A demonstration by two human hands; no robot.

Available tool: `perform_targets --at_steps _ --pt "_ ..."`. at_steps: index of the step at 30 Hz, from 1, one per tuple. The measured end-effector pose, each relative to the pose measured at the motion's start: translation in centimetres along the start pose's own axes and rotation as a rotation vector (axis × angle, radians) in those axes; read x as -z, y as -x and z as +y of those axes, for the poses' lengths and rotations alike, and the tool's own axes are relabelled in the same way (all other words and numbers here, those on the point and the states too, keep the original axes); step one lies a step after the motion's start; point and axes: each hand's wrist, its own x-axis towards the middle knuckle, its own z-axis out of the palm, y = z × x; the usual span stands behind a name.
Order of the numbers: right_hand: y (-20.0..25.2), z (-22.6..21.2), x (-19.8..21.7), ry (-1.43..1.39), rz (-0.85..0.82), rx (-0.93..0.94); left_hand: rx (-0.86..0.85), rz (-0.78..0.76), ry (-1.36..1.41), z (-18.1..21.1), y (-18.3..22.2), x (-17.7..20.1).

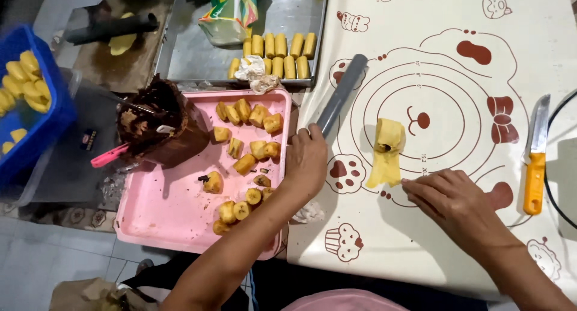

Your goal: Prepare banana chocolate rolls by cutting fruit and rolling it in dough

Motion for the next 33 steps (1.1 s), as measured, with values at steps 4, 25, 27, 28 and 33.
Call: perform_targets --at_steps 4,25,27,28,33 --pt "-1.3 0.2 -0.1 -0.043 -0.07 0.039 -0.048 0.127 -0.431 -0.6 0.4 -2.3" --pt "-2.0 3.5 -3.5 0.174 -0.053 0.376 -1.258 -0.175 -0.17 2.9 -1.2 1.7" --pt "-2.3 3.7 -3.1 0.1 -0.071 0.346 -1.253 -0.173 -0.132 3.0 -1.3 1.2" --pt "-2.5 3.8 -2.8 0.029 -0.084 0.315 -1.25 -0.167 -0.098 3.1 -1.4 1.0" --pt "-2.8 4.2 -3.5 0.069 -0.104 0.356 -1.06 -0.009 0.193 3.2 -1.6 -0.7"
